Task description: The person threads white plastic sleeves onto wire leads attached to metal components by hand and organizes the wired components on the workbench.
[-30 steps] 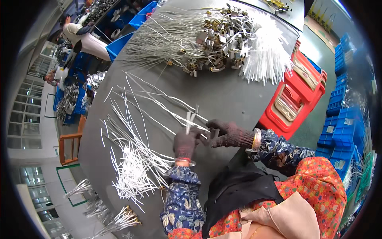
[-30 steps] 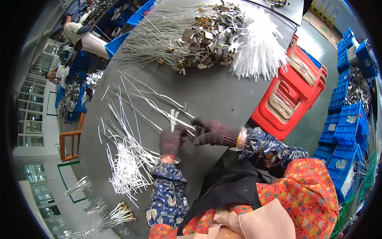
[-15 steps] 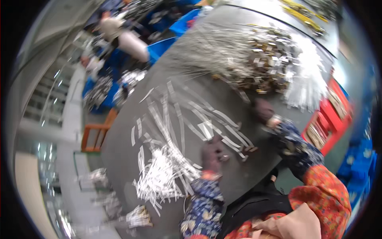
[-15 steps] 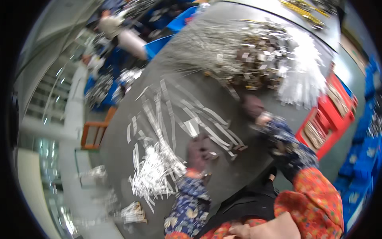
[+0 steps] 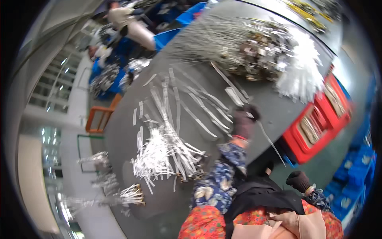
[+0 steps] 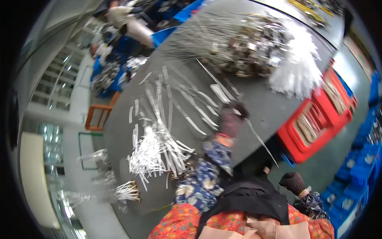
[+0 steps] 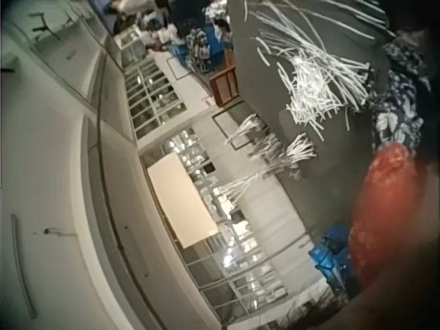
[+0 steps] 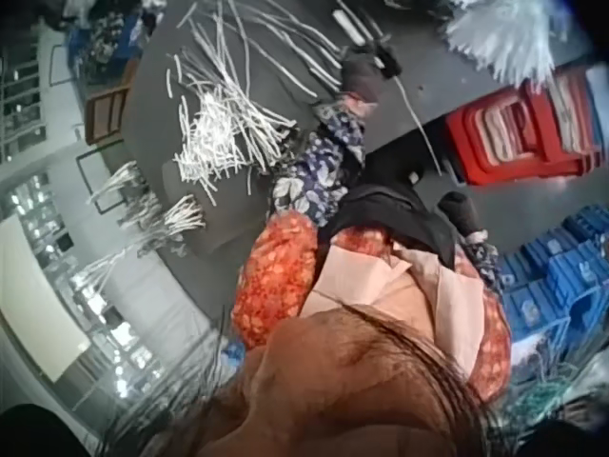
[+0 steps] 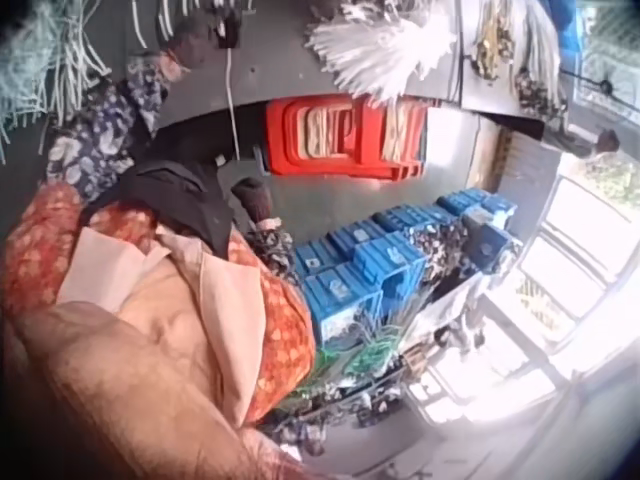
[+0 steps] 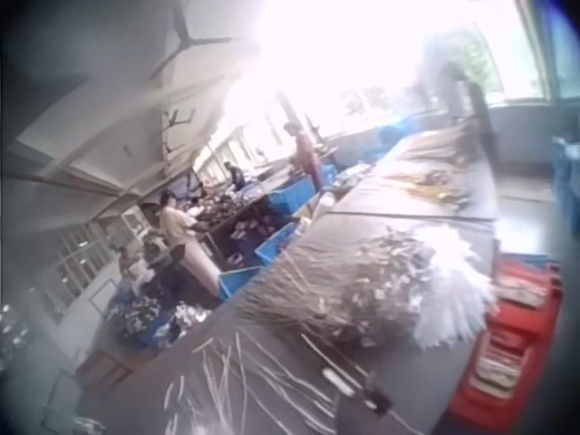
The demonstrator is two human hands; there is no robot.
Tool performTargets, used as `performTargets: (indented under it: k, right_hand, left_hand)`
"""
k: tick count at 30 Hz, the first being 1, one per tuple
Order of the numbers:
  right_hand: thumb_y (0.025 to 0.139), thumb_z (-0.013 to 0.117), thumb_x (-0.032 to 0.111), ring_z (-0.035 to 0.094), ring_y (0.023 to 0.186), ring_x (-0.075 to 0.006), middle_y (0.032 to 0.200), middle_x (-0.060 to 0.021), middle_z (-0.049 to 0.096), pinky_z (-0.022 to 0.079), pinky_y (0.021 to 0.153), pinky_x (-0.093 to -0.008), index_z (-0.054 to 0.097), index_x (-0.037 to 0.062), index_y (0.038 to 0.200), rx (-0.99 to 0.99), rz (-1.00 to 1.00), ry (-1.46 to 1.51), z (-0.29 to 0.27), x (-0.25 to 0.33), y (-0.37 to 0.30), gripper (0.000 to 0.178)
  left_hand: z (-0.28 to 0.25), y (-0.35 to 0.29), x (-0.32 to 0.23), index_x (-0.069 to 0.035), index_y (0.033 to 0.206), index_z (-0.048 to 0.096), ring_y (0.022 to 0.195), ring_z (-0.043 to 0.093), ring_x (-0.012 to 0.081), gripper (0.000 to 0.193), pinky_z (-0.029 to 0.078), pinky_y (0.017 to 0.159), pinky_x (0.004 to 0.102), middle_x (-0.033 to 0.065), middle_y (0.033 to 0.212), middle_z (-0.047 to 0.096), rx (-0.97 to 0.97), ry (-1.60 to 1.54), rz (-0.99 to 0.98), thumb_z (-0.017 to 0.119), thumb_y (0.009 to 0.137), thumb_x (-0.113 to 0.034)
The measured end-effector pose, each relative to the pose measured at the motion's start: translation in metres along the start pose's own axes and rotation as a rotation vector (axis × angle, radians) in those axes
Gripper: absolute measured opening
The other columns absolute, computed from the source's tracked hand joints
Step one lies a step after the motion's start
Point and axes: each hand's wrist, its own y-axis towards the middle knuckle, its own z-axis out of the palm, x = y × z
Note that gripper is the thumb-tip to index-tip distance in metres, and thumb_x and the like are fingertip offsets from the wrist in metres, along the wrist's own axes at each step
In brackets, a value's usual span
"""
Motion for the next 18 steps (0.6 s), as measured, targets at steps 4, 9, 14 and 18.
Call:
performTargets:
  k: [4,9,14,18]
  right_hand:
    - [0.062,0.074,0.021,0.066,0.063,-0.0211,0.071,-0.0116,0.069,0.052,0.063,-0.0333,0.071,0.0023,0.081,-0.096,0.159,-0.122,-0.004,-0.098,-0.013,0.027]
    - [0.062,0.074,0.021,0.067,0.071,-0.024,0.077,-0.0126,0.069,0.052,0.067,-0.0336,0.072,0.0047,0.081,-0.117,0.101,-0.034,0.0,-0.131,-0.005,0.025]
    - [0.063,0.073,0.022,0.066,0.075,-0.024,0.08,-0.0119,0.069,0.052,0.07,-0.034,0.072,0.0075,0.084,-0.079,0.162,-0.074,0.001,-0.12,0.001,0.025]
    - [0.062,0.076,0.02,0.063,0.063,-0.0169,0.074,-0.0084,0.068,0.051,0.059,-0.0303,0.072,0.0041,0.085,-0.074,0.085,-0.041,0.002,-0.114,0.003,0.029]
  left_hand:
    - [-0.018,0.019,-0.037,-0.007,0.095,0.06,0.072,0.061,0.0178,0.026,0.052,0.064,0.0329,0.0065,0.081,0.063,-0.035,-0.053,0.162,0.056,0.094,-0.032]
    - [-0.033,0.026,-0.081,-0.005,0.099,0.061,0.073,0.064,0.0232,0.022,0.057,0.066,0.0396,0.0083,0.083,0.065,-0.031,-0.169,0.307,0.06,0.091,-0.026]
    - [-0.038,0.024,-0.107,-0.006,0.101,0.061,0.076,0.065,0.0256,0.021,0.058,0.069,0.0445,0.0094,0.088,0.066,-0.134,-0.182,0.312,0.06,0.091,-0.025]
    - [-0.037,0.02,-0.114,-0.005,0.1,0.061,0.075,0.064,0.0264,0.019,0.058,0.07,0.0461,0.0106,0.087,0.065,-0.165,-0.243,0.316,0.059,0.092,-0.022]
